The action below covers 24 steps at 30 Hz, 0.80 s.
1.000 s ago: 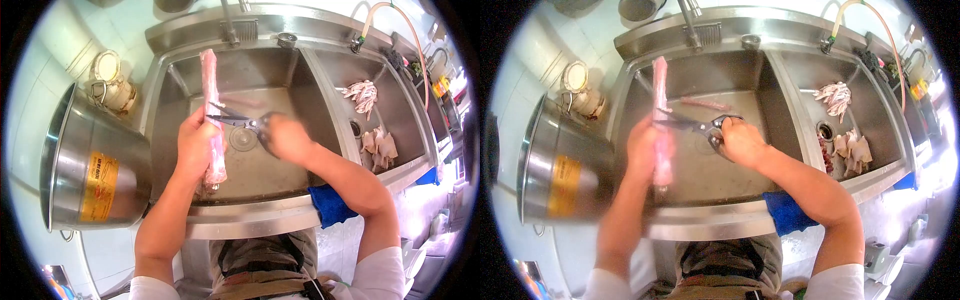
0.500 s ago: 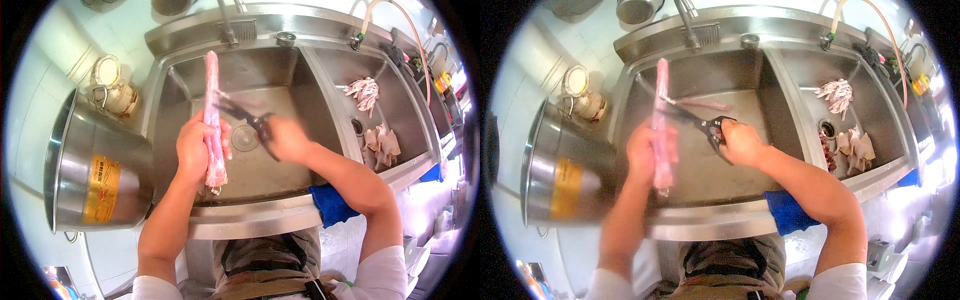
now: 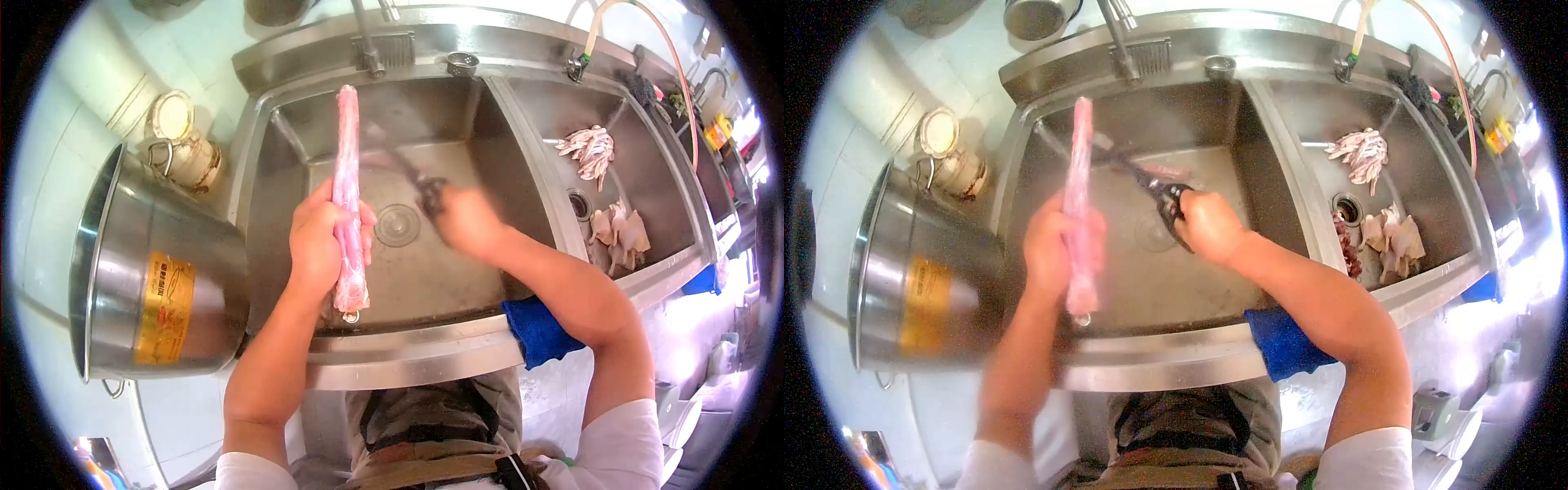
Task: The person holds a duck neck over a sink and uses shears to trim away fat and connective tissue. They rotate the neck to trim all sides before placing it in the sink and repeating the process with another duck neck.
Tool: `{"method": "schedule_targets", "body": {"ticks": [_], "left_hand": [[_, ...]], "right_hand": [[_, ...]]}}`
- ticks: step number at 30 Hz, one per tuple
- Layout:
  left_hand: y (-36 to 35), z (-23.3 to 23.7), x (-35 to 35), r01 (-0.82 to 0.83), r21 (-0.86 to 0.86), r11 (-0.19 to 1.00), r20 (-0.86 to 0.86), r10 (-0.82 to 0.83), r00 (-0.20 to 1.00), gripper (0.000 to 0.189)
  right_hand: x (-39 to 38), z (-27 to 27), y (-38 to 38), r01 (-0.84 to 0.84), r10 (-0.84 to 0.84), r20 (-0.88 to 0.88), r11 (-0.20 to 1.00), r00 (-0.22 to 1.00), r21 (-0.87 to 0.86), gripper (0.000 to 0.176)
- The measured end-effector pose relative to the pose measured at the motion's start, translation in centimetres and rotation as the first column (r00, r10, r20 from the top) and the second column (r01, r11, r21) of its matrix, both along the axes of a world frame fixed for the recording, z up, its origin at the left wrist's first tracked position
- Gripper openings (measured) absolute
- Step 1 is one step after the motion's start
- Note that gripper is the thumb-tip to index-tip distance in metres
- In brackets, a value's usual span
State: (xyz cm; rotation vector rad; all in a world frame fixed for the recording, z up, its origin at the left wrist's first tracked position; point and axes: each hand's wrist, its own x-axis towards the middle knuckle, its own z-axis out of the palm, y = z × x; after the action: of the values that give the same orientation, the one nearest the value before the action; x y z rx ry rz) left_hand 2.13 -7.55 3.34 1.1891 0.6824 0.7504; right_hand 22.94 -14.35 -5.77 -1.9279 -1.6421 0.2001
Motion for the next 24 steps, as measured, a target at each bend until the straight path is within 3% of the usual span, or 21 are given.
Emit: {"method": "schedule_targets", "body": {"ticks": [2,4,7,11,13,14,17,20,22,24], "left_hand": [[-0.4,0.5,0.2,-0.06,-0.038,0.997,-0.027,0.059,0.998,0.026],[-0.8,1.0,0.6,-0.125,-0.054,0.991,-0.119,0.118,0.986,0.026],[-0.6,0.7,0.3,-0.08,-0.059,0.995,-0.115,0.073,0.991,0.029],[-0.8,0.5,0.5,-0.086,0.085,0.993,-0.116,0.095,0.989,0.029],[-0.8,0.6,0.4,-0.112,0.155,0.982,-0.108,0.129,0.986,0.026],[-0.8,0.8,0.4,-0.111,0.136,0.984,-0.124,0.128,0.984,0.026],[-0.5,0.4,0.3,-0.113,0.079,0.99,-0.129,0.122,0.984,0.026],[-0.1,-1.0,0.3,-0.096,0.03,0.995,-0.061,0.097,0.993,0.027],[-0.1,-0.8,0.5,-0.052,0.019,0.998,-0.02,0.052,0.998,0.028],[0.2,-1.6,0.4,-0.033,0.115,0.993,-0.082,0.043,0.996,0.032]], "right_hand": [[-0.4,2.0,-0.1,0.053,-0.069,-0.171,0.994,0.983,-0.098,0.022],[-0.3,0.7,0.0,-0.014,0.011,-0.073,0.999,0.997,-0.047,0.024],[-0.7,-0.2,-0.1,-0.041,0.041,0.085,0.999,0.996,-0.001,0.026],[-0.6,0.0,0.1,0.043,-0.029,0.221,0.997,0.975,-0.058,0.026],[0.2,0.3,0.2,0.003,-0.009,0.266,1.0,0.964,0.023,0.022],[0.7,0.4,0.1,-0.02,0.001,0.288,0.998,0.958,0.062,0.021],[1.7,0.4,0.2,-0.014,0.024,0.113,0.996,0.993,-0.083,0.026],[0.1,0.7,-0.1,-0.02,0.024,0.168,1.0,0.986,-0.022,0.025],[-0.9,0.9,-0.2,-0.037,0.009,0.248,0.994,0.969,0.107,0.024],[-0.7,0.6,0.1,-0.042,-0.003,0.313,0.99,0.95,0.136,0.024]]}}
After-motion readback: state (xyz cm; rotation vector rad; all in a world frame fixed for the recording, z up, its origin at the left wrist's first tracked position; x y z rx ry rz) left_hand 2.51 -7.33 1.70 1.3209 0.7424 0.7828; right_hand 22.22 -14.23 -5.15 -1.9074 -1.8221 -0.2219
